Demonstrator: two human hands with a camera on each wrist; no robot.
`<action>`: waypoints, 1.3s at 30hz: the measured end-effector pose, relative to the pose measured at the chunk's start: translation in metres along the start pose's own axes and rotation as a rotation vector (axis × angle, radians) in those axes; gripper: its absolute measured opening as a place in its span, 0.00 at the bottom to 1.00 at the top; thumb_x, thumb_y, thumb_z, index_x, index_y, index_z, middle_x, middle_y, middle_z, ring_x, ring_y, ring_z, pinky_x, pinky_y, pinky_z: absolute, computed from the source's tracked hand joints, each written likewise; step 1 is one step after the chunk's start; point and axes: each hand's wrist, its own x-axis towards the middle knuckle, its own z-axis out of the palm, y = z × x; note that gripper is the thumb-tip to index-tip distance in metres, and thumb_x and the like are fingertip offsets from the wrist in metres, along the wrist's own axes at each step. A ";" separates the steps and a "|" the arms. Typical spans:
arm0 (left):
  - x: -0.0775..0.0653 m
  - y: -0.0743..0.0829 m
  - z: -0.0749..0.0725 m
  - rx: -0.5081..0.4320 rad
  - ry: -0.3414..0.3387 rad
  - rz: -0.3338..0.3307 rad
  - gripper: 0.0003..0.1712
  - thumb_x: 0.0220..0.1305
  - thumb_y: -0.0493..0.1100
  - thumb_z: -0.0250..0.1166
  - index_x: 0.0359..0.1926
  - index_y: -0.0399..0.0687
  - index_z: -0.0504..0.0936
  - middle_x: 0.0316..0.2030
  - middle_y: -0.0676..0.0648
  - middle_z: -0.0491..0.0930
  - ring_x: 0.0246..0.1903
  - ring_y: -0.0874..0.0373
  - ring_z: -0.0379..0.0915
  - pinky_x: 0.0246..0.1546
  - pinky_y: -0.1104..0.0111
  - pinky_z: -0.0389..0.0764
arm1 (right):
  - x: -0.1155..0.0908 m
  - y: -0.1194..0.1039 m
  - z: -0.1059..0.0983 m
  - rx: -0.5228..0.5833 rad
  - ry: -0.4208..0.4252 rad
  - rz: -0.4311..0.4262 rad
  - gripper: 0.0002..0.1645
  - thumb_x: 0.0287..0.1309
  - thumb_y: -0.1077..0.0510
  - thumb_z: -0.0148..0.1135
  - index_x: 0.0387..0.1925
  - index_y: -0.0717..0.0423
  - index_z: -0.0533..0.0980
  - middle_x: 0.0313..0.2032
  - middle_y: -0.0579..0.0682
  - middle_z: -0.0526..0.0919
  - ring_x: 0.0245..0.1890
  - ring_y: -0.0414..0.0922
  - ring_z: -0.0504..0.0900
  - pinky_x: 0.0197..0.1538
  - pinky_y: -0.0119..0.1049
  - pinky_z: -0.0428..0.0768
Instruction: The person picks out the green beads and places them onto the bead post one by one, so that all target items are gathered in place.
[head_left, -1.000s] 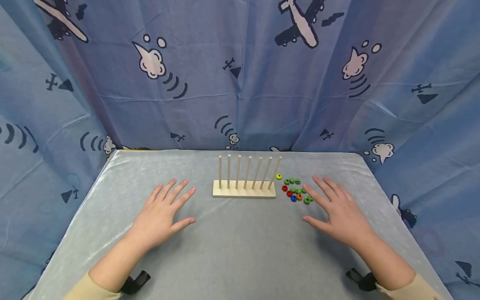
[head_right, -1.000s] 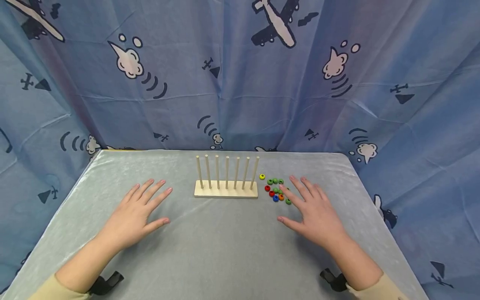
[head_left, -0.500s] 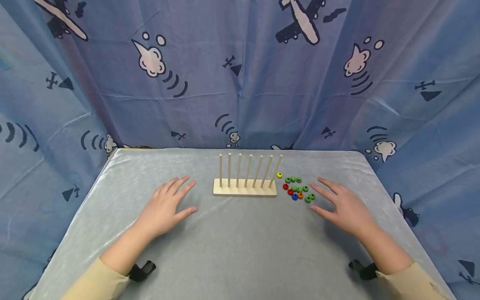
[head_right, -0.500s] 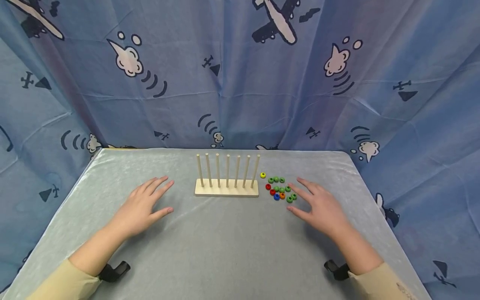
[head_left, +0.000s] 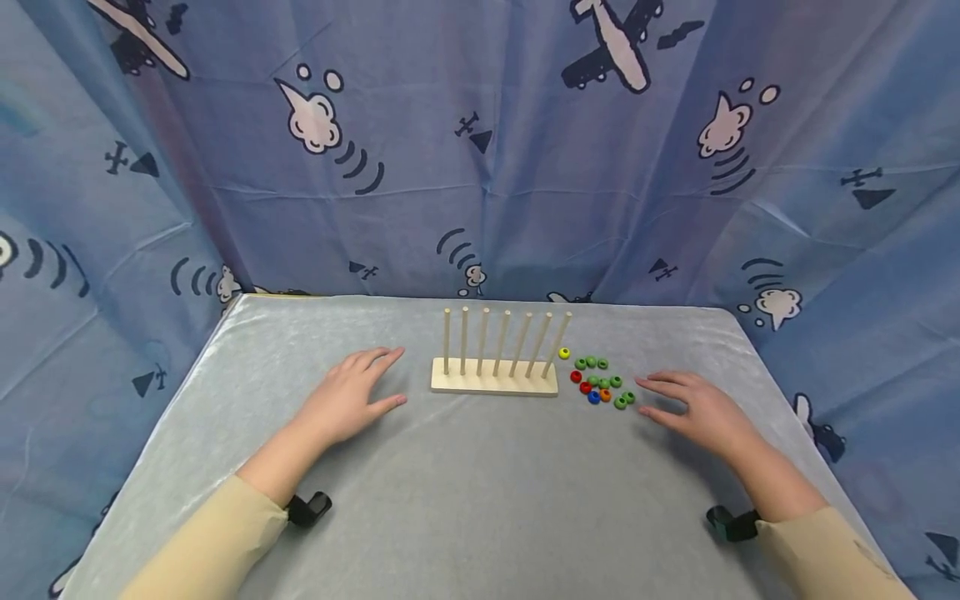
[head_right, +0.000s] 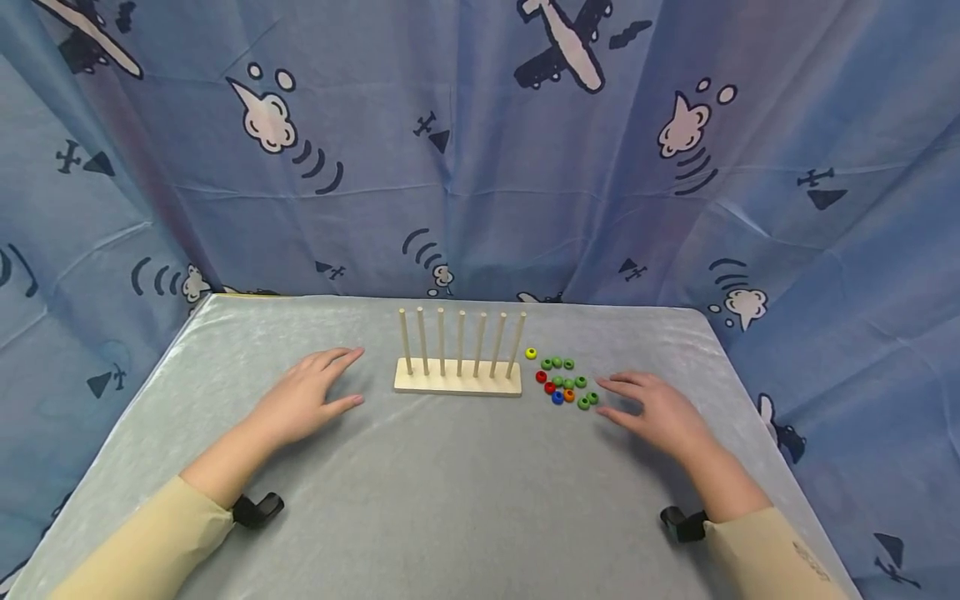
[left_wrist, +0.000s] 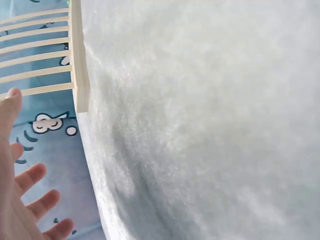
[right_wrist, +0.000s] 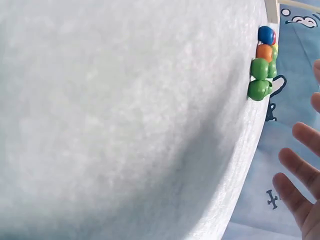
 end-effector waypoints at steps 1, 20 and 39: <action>0.003 0.000 0.001 -0.001 -0.007 -0.006 0.44 0.66 0.64 0.62 0.77 0.61 0.57 0.70 0.45 0.63 0.69 0.43 0.56 0.64 0.42 0.59 | 0.001 0.001 0.000 0.008 -0.011 0.015 0.29 0.56 0.49 0.72 0.59 0.52 0.80 0.55 0.57 0.80 0.57 0.59 0.74 0.57 0.60 0.69; 0.054 0.004 0.025 -0.289 -0.152 -0.073 0.44 0.61 0.56 0.70 0.74 0.50 0.65 0.56 0.43 0.74 0.54 0.49 0.71 0.56 0.53 0.70 | 0.018 0.021 0.014 0.080 -0.149 0.059 0.27 0.55 0.46 0.73 0.54 0.55 0.83 0.49 0.58 0.83 0.52 0.59 0.79 0.54 0.59 0.73; 0.079 0.001 0.037 -0.341 -0.244 -0.066 0.41 0.56 0.56 0.75 0.70 0.54 0.72 0.45 0.46 0.74 0.44 0.54 0.69 0.47 0.59 0.71 | 0.030 0.021 0.019 0.067 -0.163 0.052 0.20 0.54 0.50 0.74 0.48 0.53 0.86 0.43 0.52 0.84 0.45 0.54 0.81 0.49 0.55 0.77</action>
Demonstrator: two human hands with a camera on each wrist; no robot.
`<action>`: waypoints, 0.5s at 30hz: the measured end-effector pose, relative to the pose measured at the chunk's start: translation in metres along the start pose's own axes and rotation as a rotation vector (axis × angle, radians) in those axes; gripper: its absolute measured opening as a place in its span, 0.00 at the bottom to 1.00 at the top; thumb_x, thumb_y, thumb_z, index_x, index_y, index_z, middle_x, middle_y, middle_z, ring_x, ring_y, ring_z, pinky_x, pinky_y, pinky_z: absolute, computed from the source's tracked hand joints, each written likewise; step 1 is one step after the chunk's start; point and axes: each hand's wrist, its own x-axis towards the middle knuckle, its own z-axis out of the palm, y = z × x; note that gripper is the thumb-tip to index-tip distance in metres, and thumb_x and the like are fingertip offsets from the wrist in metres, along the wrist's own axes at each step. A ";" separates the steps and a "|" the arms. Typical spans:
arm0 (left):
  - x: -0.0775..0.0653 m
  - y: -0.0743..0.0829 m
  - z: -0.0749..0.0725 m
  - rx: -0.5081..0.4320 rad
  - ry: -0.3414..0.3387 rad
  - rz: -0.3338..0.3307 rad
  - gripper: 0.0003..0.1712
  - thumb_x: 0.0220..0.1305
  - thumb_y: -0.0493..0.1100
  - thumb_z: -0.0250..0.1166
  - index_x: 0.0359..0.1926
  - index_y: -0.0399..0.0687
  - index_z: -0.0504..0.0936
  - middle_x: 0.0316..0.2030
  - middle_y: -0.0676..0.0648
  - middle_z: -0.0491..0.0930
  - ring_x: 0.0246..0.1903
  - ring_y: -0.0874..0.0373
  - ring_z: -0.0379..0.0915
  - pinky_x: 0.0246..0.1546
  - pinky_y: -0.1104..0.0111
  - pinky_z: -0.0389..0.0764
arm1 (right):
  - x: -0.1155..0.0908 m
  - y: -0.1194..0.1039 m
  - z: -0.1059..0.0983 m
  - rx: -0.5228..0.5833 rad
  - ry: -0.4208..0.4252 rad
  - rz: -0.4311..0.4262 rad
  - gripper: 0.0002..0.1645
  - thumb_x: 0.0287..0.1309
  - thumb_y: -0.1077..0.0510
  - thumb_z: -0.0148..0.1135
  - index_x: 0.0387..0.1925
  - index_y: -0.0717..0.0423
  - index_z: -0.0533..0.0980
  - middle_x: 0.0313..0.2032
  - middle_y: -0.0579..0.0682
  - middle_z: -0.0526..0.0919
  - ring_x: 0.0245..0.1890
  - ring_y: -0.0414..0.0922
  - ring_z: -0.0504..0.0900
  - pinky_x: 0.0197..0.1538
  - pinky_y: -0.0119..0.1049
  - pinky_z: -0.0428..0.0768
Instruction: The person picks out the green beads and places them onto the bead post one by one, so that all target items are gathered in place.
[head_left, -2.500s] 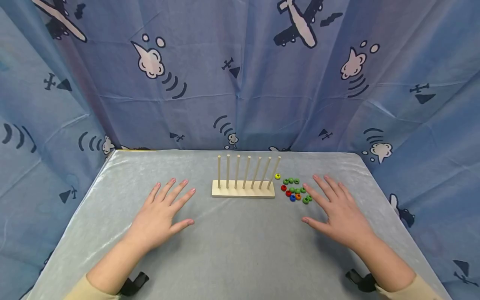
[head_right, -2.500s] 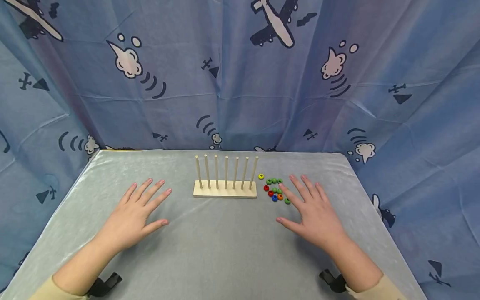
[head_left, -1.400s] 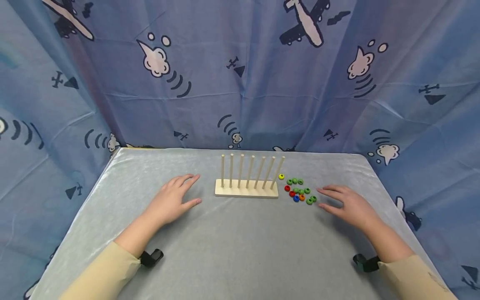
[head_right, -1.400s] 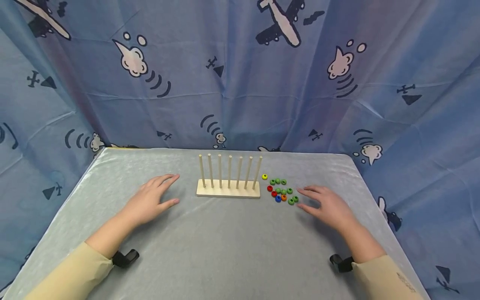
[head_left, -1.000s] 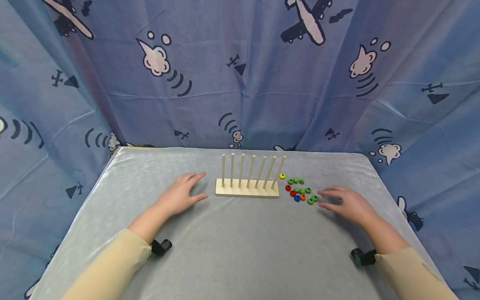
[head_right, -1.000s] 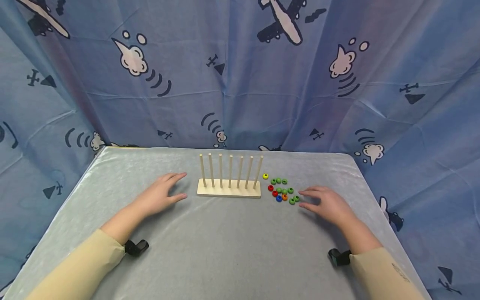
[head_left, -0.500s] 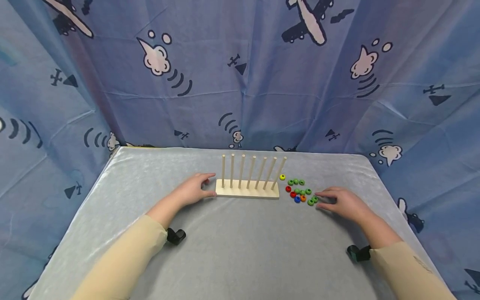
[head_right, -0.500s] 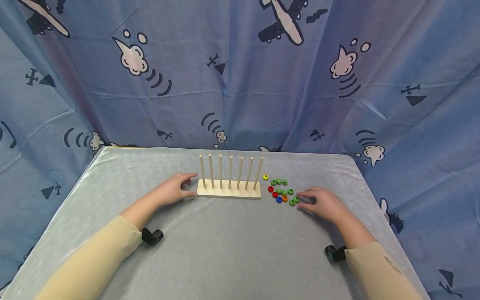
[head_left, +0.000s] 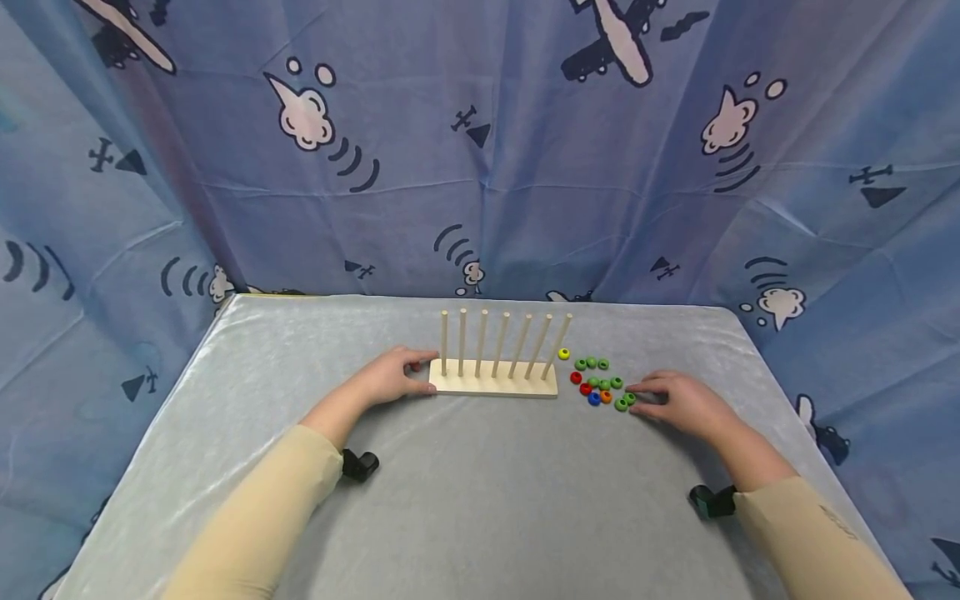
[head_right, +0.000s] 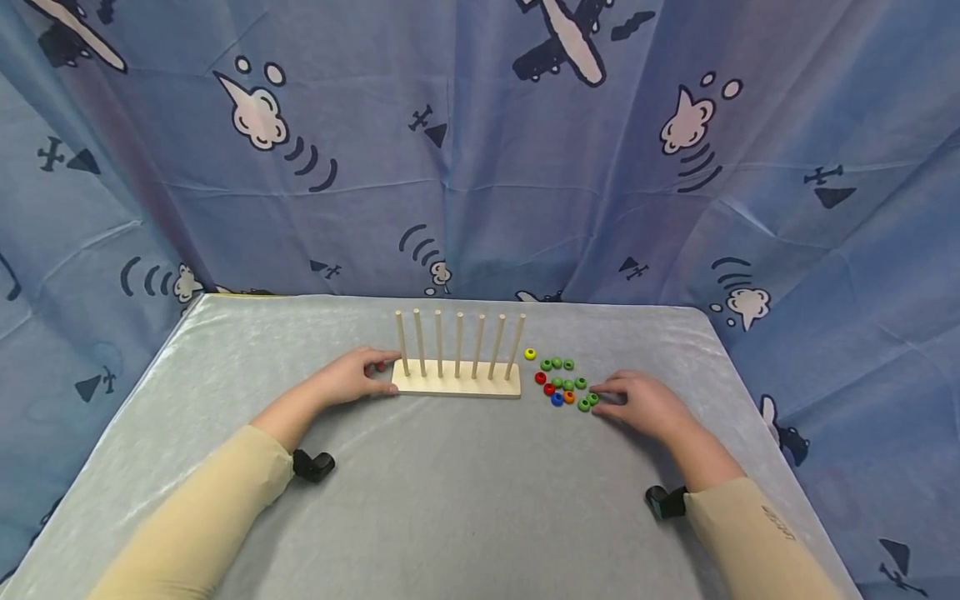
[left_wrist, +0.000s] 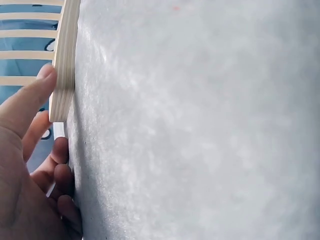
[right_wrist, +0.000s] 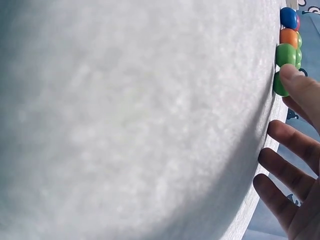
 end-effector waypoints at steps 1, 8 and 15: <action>0.000 0.000 0.000 0.000 -0.002 0.000 0.41 0.55 0.56 0.75 0.69 0.55 0.73 0.45 0.46 0.74 0.44 0.54 0.69 0.47 0.59 0.71 | 0.001 0.000 0.000 -0.002 -0.004 0.000 0.20 0.55 0.50 0.74 0.48 0.53 0.86 0.42 0.51 0.83 0.44 0.54 0.81 0.49 0.55 0.77; 0.002 0.000 -0.001 0.004 -0.011 -0.023 0.41 0.55 0.58 0.75 0.69 0.58 0.74 0.46 0.48 0.74 0.46 0.55 0.69 0.48 0.59 0.71 | 0.003 -0.001 0.001 -0.009 -0.014 0.003 0.18 0.55 0.53 0.74 0.48 0.52 0.86 0.41 0.50 0.83 0.43 0.52 0.81 0.48 0.54 0.77; 0.001 0.001 -0.002 0.003 -0.014 -0.024 0.40 0.55 0.57 0.75 0.68 0.58 0.75 0.46 0.47 0.74 0.46 0.55 0.69 0.47 0.59 0.71 | 0.004 0.001 0.002 -0.010 0.000 0.015 0.17 0.55 0.54 0.73 0.47 0.52 0.87 0.39 0.48 0.83 0.41 0.51 0.81 0.47 0.53 0.77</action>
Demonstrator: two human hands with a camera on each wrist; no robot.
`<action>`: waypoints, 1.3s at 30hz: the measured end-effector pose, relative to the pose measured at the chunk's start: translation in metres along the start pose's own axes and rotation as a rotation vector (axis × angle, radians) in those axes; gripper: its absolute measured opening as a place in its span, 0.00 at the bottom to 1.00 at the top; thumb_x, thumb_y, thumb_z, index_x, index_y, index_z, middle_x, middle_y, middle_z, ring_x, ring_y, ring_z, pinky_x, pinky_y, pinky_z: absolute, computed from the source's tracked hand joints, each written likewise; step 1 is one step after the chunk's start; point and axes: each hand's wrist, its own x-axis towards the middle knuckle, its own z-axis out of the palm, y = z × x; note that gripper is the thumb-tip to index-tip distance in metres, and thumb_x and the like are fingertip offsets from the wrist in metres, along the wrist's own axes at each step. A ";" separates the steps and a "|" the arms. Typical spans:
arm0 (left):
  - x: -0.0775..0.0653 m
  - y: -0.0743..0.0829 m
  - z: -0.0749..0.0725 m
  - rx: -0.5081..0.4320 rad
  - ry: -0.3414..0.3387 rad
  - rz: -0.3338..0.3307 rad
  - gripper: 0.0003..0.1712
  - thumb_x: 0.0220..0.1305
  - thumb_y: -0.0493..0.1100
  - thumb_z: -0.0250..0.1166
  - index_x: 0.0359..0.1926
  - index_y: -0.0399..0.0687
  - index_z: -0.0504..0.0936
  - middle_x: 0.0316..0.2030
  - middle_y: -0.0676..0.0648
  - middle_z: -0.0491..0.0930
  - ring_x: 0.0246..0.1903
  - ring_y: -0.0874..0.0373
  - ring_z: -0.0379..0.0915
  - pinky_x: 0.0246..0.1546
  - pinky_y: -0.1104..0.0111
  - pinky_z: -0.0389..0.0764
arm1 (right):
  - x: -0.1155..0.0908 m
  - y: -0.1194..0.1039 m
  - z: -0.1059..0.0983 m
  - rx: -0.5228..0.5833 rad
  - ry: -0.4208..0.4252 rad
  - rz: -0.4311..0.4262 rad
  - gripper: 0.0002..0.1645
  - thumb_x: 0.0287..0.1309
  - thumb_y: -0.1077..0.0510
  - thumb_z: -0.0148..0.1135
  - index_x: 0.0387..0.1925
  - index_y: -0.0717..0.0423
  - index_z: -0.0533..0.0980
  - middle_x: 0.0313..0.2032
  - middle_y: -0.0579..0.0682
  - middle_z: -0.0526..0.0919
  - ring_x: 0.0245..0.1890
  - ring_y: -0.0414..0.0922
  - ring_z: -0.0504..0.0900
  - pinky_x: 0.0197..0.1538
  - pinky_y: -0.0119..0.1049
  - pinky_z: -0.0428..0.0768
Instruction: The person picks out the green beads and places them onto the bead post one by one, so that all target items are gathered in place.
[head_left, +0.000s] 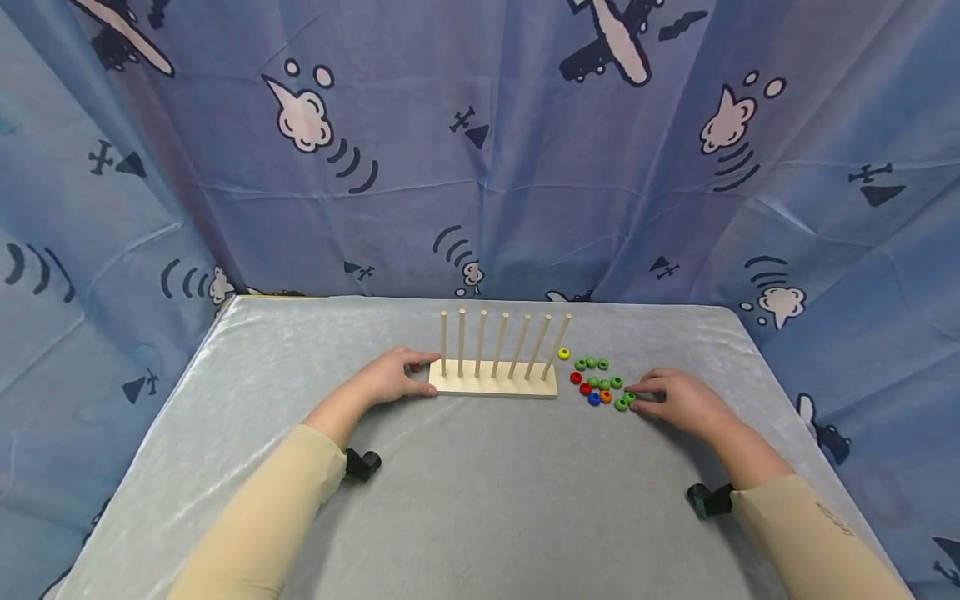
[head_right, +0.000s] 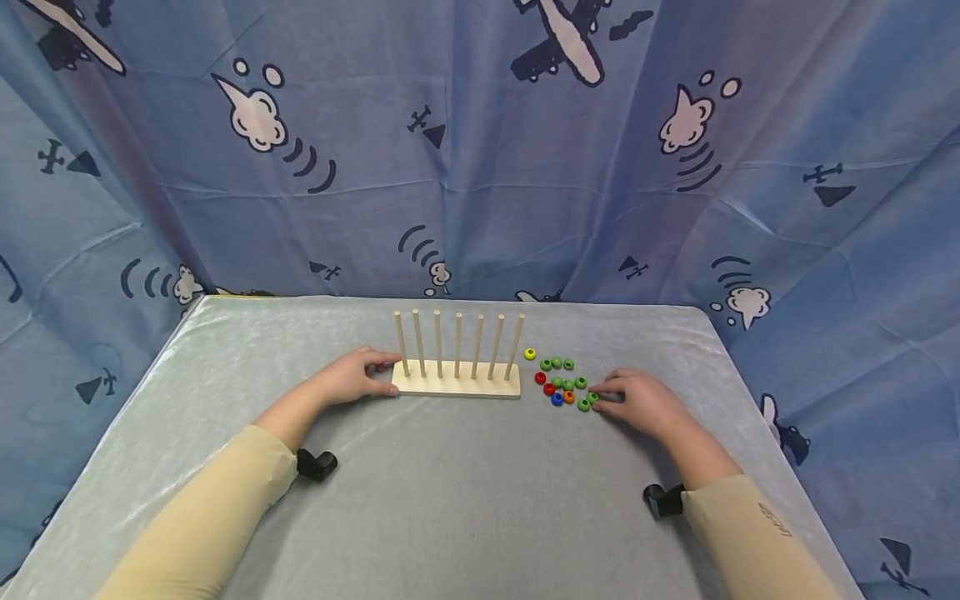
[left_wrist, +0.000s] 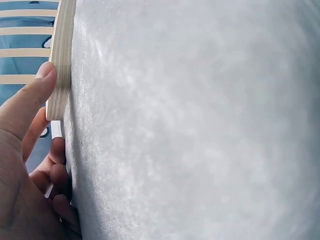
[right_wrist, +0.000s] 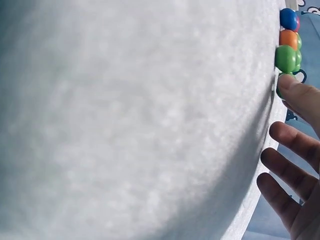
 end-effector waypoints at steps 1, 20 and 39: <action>0.000 0.000 0.000 -0.001 -0.001 -0.004 0.40 0.55 0.57 0.75 0.68 0.58 0.75 0.46 0.47 0.74 0.45 0.55 0.69 0.47 0.59 0.71 | 0.000 0.000 -0.001 0.004 0.001 0.002 0.17 0.55 0.54 0.73 0.47 0.52 0.87 0.39 0.48 0.83 0.41 0.51 0.81 0.47 0.53 0.77; 0.003 0.001 0.001 -0.005 -0.007 -0.015 0.40 0.54 0.58 0.75 0.68 0.59 0.75 0.47 0.47 0.74 0.47 0.54 0.69 0.49 0.59 0.70 | -0.009 -0.012 -0.027 0.055 0.041 0.100 0.21 0.61 0.51 0.68 0.54 0.54 0.83 0.51 0.60 0.82 0.53 0.61 0.77 0.53 0.60 0.74; 0.003 0.001 0.001 -0.015 -0.015 -0.003 0.40 0.55 0.56 0.75 0.68 0.55 0.75 0.47 0.44 0.75 0.48 0.51 0.69 0.52 0.56 0.70 | 0.025 -0.070 -0.056 0.187 0.176 0.040 0.22 0.64 0.47 0.66 0.56 0.50 0.82 0.48 0.53 0.84 0.50 0.56 0.78 0.52 0.57 0.75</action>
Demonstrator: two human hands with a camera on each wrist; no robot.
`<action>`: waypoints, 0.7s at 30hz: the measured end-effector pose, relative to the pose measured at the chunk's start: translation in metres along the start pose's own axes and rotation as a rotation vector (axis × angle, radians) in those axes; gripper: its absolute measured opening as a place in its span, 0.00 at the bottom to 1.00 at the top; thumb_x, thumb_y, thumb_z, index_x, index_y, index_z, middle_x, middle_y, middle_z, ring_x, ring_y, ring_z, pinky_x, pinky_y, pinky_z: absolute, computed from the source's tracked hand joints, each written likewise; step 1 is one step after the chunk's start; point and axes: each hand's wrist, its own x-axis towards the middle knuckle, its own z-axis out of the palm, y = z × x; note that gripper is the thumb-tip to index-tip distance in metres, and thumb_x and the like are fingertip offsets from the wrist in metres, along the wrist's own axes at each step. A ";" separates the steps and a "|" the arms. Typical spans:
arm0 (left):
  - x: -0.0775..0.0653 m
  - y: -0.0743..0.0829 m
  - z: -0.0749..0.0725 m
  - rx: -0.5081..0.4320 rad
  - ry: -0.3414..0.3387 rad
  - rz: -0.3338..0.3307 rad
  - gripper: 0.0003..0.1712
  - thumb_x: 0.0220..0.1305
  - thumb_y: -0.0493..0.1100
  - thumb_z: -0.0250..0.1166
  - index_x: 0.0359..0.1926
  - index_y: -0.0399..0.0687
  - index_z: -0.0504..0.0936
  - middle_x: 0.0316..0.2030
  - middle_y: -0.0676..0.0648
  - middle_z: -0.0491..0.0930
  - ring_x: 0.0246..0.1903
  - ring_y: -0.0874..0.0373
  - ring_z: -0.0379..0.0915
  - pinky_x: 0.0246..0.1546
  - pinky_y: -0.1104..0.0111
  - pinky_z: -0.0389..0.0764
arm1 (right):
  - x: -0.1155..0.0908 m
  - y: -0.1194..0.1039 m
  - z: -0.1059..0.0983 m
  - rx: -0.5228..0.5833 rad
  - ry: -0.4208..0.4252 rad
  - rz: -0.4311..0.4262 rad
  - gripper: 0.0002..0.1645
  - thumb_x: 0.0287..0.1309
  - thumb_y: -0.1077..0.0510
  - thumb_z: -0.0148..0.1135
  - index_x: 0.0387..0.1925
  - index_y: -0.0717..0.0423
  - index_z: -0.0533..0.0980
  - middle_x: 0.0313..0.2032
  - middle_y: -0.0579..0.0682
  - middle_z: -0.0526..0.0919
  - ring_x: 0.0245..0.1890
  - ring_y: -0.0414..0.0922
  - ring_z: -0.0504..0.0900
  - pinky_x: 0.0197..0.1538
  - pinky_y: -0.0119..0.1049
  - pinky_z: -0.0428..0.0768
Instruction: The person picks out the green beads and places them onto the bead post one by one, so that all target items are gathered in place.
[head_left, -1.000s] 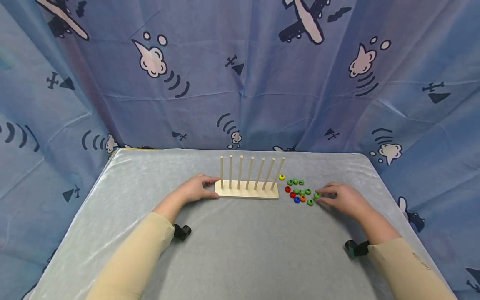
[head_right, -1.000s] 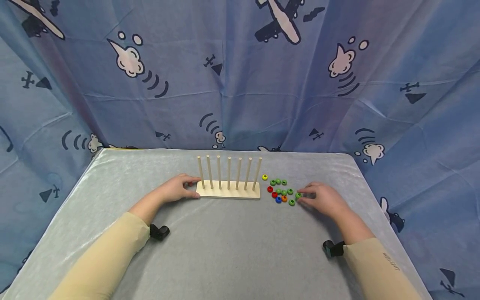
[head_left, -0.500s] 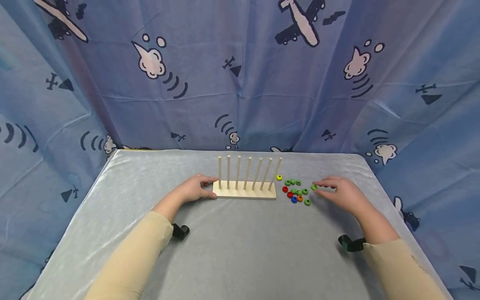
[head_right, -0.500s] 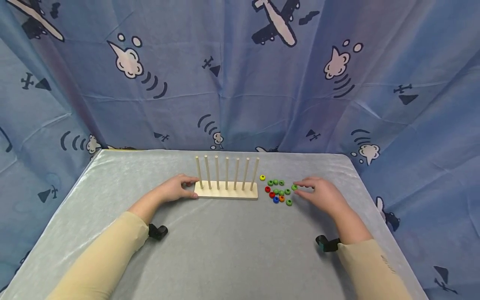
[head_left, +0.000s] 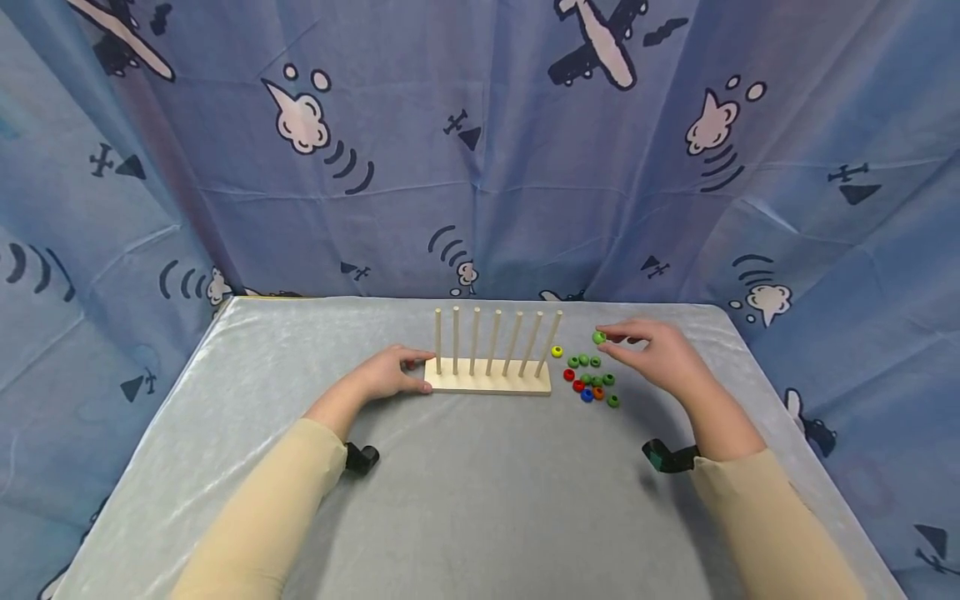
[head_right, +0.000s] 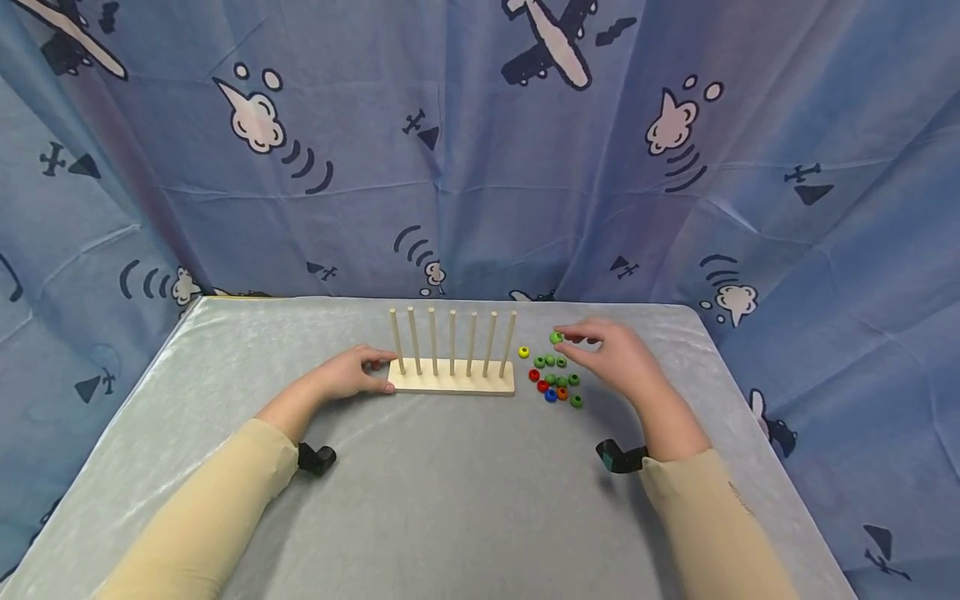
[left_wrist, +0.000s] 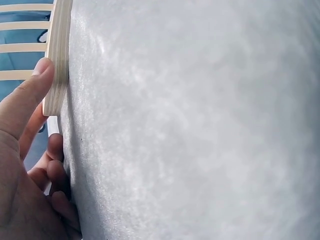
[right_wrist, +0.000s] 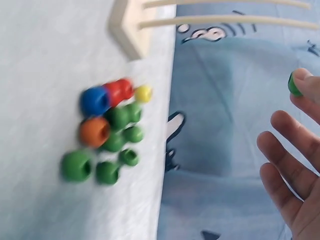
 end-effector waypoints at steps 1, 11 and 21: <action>0.000 0.000 -0.001 -0.004 0.000 -0.003 0.40 0.55 0.56 0.75 0.68 0.55 0.75 0.48 0.44 0.75 0.48 0.51 0.69 0.52 0.56 0.70 | 0.002 -0.004 -0.001 0.006 0.004 -0.001 0.22 0.64 0.47 0.65 0.57 0.50 0.82 0.48 0.53 0.84 0.50 0.55 0.79 0.51 0.57 0.76; 0.001 -0.003 -0.002 -0.007 -0.003 -0.005 0.40 0.55 0.56 0.76 0.68 0.54 0.75 0.48 0.44 0.75 0.49 0.51 0.70 0.53 0.55 0.70 | 0.020 -0.040 -0.004 0.108 0.055 0.004 0.25 0.64 0.41 0.64 0.57 0.49 0.82 0.48 0.52 0.84 0.48 0.51 0.79 0.48 0.52 0.77; 0.000 0.001 0.000 -0.018 -0.004 -0.035 0.40 0.54 0.57 0.76 0.68 0.56 0.75 0.48 0.44 0.74 0.49 0.51 0.69 0.53 0.55 0.69 | 0.027 -0.047 0.000 0.145 0.106 -0.086 0.21 0.64 0.47 0.65 0.55 0.50 0.83 0.46 0.52 0.85 0.44 0.49 0.81 0.47 0.51 0.78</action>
